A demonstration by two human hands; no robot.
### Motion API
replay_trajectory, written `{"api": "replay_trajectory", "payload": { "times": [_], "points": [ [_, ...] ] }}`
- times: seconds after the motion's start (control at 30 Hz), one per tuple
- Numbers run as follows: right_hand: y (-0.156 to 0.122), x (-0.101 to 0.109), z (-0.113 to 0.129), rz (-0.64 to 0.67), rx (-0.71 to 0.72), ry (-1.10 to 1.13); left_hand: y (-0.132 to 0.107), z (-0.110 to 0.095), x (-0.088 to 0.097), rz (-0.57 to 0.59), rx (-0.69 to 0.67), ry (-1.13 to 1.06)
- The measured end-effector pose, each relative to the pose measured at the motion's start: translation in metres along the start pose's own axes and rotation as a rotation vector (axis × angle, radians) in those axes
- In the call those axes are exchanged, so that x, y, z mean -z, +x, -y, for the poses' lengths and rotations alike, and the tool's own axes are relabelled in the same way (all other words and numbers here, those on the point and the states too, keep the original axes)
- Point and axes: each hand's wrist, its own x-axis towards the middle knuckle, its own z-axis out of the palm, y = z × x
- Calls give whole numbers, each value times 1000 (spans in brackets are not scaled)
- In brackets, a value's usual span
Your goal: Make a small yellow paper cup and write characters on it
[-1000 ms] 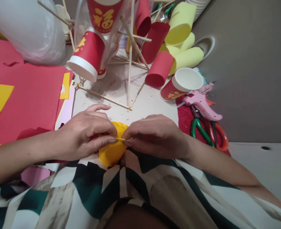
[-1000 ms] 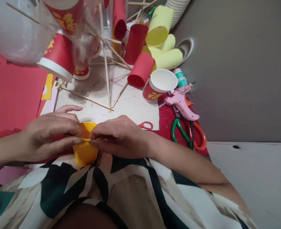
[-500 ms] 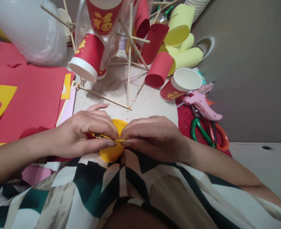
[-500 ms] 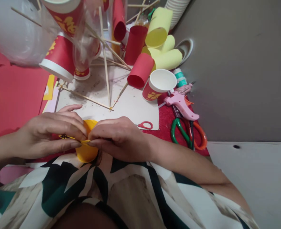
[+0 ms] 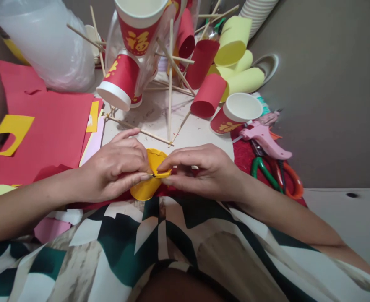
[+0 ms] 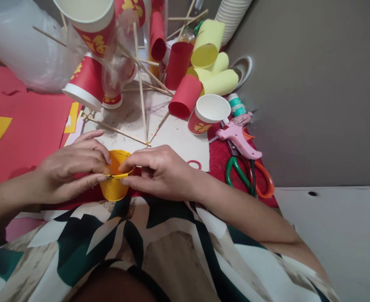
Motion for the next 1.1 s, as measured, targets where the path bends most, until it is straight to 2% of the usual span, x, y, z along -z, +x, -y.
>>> {"api": "replay_trajectory", "payload": {
  "times": [0.2, 0.33, 0.47, 0.57, 0.7, 0.87, 0.97, 1.1],
  "points": [
    [-3, -2, 1, -11, 85, -58, -3, -5, -15, -62, -20, 93],
    [-4, 2, 0, 65, 162, -192, -6, -7, -24, -130, -28, 78],
    [-5, 9, 0, 116, 230, -192, -9, -12, -19, -79, 83, -100],
    [-5, 12, -2, 139, 225, -135, -11, -14, -13, -80, 139, -220],
    [-4, 13, -8, 190, 205, -51, -16, -11, -9, -88, 179, -274],
    [-5, 13, -11, 258, 132, 30, -19, -7, -7, -68, 186, -330],
    [-5, 14, -9, 276, 151, 46, -19, -8, -6, -46, 170, -352],
    [-5, 14, -7, 288, 175, 40, -20, -14, -3, -12, 119, -258]
  ]
}}
